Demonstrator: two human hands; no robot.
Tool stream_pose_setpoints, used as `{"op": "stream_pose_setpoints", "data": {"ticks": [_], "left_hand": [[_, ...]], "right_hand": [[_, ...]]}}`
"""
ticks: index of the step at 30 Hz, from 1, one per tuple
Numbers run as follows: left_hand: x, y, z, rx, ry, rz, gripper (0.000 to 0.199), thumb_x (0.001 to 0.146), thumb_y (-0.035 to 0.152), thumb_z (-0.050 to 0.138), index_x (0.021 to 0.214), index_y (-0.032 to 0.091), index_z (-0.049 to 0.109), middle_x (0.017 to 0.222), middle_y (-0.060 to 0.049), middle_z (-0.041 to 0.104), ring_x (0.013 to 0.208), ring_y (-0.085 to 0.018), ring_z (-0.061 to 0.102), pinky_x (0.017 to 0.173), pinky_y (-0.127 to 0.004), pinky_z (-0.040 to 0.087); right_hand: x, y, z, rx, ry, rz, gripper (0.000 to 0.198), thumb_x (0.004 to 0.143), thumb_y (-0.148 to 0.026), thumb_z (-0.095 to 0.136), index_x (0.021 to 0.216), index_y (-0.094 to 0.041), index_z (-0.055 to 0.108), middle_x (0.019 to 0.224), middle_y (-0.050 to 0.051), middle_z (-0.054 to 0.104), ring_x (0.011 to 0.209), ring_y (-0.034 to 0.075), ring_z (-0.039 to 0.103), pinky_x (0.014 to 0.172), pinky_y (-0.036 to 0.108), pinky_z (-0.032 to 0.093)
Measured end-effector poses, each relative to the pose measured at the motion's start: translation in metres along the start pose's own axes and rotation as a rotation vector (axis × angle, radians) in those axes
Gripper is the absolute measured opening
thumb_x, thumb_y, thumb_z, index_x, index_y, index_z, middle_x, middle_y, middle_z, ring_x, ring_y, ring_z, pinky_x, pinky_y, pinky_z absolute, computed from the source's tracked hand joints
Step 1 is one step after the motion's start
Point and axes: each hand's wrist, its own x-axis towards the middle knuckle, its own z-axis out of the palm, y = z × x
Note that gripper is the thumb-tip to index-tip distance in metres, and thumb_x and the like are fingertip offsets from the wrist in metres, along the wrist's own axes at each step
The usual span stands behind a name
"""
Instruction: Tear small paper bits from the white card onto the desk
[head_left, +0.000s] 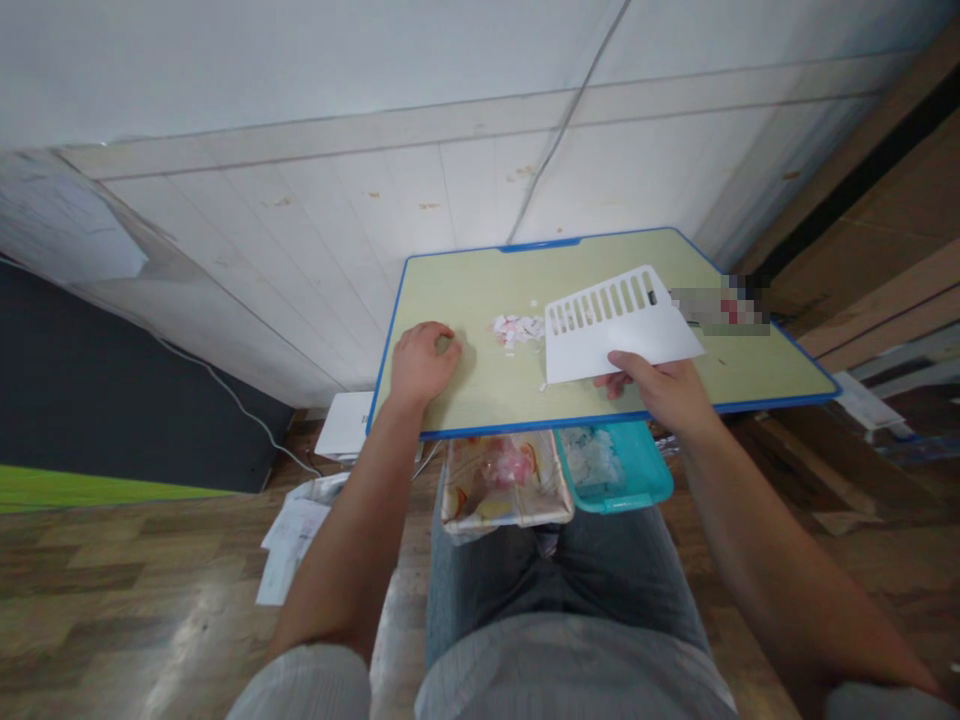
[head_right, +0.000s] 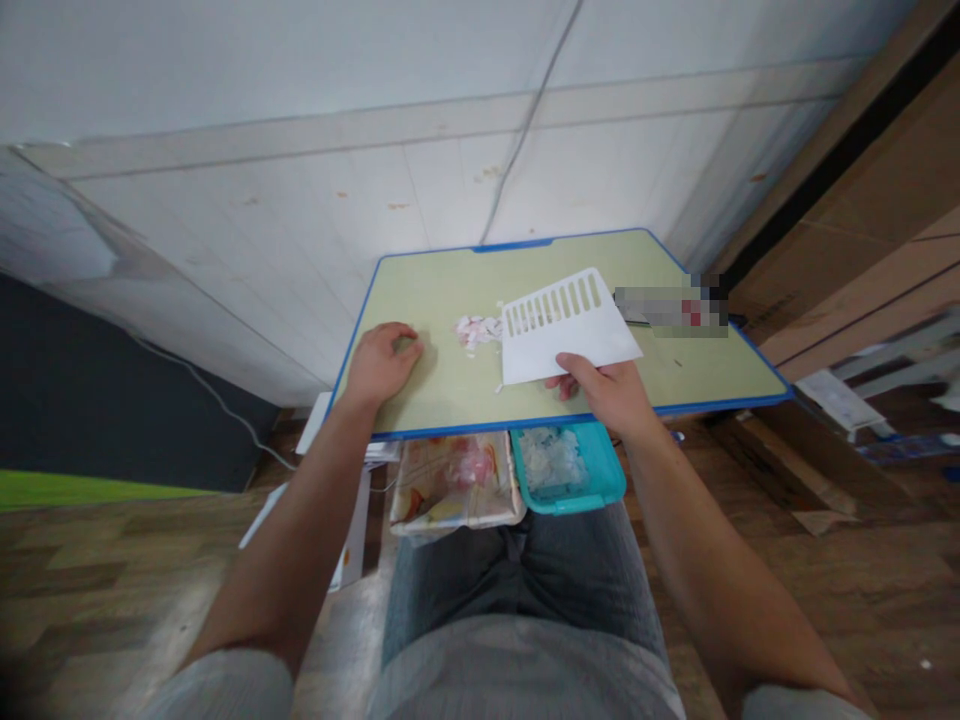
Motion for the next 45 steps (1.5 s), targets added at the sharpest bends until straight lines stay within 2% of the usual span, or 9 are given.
{"op": "stream_pose_setpoints", "data": {"ticks": [8, 18, 24, 29, 34, 37, 45], "left_hand": [[-0.001, 0.003, 0.0, 0.006, 0.002, -0.018, 0.017, 0.102, 0.024, 0.074, 0.115, 0.025, 0.085, 0.138, -0.013, 0.088, 0.137, -0.037, 0.078, 0.128, -0.052, 0.058], [-0.002, 0.005, -0.001, 0.004, -0.005, -0.013, 0.018, 0.102, 0.023, 0.073, 0.116, 0.024, 0.086, 0.139, -0.012, 0.088, 0.138, -0.037, 0.077, 0.13, -0.053, 0.056], [-0.001, 0.005, 0.0, 0.008, 0.002, -0.013, 0.019, 0.102, 0.022, 0.073, 0.115, 0.024, 0.086, 0.138, -0.013, 0.089, 0.136, -0.038, 0.078, 0.128, -0.054, 0.058], [-0.001, 0.005, -0.001, 0.018, -0.012, -0.009, 0.017, 0.103, 0.024, 0.074, 0.114, 0.024, 0.086, 0.139, -0.012, 0.089, 0.137, -0.036, 0.078, 0.129, -0.051, 0.057], [-0.001, 0.005, -0.001, 0.016, -0.001, -0.012, 0.017, 0.103, 0.023, 0.074, 0.115, 0.024, 0.086, 0.139, -0.014, 0.089, 0.137, -0.037, 0.078, 0.128, -0.052, 0.058], [-0.001, 0.004, 0.0, 0.01, 0.008, -0.004, 0.017, 0.102, 0.023, 0.074, 0.114, 0.024, 0.086, 0.137, -0.014, 0.089, 0.135, -0.037, 0.079, 0.127, -0.052, 0.058], [0.0, 0.0, 0.005, 0.002, 0.041, 0.015, 0.017, 0.101, 0.024, 0.074, 0.113, 0.023, 0.086, 0.134, -0.013, 0.089, 0.132, -0.037, 0.079, 0.125, -0.052, 0.059]], "right_hand": [[-0.003, -0.008, 0.012, -0.02, -0.063, 0.001, 0.044, 0.089, -0.062, 0.092, 0.072, -0.025, 0.076, 0.07, 0.01, 0.081, 0.054, 0.023, 0.069, 0.057, 0.036, 0.063], [-0.007, -0.015, 0.018, -0.091, -0.071, -0.032, 0.053, 0.094, -0.071, 0.088, 0.067, -0.026, 0.076, 0.07, 0.009, 0.081, 0.059, 0.023, 0.072, 0.067, 0.037, 0.065], [-0.005, -0.008, 0.016, -0.138, -0.087, -0.083, 0.059, 0.098, -0.075, 0.083, 0.064, -0.028, 0.07, 0.07, 0.009, 0.079, 0.064, 0.026, 0.074, 0.069, 0.04, 0.066], [-0.005, 0.002, 0.008, -0.255, -0.024, -0.165, 0.067, 0.102, -0.079, 0.075, 0.058, -0.03, 0.066, 0.072, 0.009, 0.081, 0.079, 0.029, 0.081, 0.092, 0.044, 0.069], [-0.011, 0.01, 0.006, -0.289, 0.037, -0.097, 0.065, 0.102, -0.08, 0.074, 0.06, -0.031, 0.063, 0.084, 0.01, 0.087, 0.081, 0.029, 0.082, 0.088, 0.043, 0.068], [-0.012, 0.012, 0.007, -0.299, 0.018, -0.123, 0.065, 0.104, -0.08, 0.073, 0.061, -0.031, 0.065, 0.082, 0.01, 0.085, 0.086, 0.031, 0.083, 0.094, 0.045, 0.068], [-0.01, 0.013, 0.019, -0.254, -0.042, -0.142, 0.069, 0.106, -0.079, 0.072, 0.059, -0.03, 0.066, 0.078, 0.009, 0.084, 0.085, 0.03, 0.083, 0.094, 0.045, 0.067]]}}
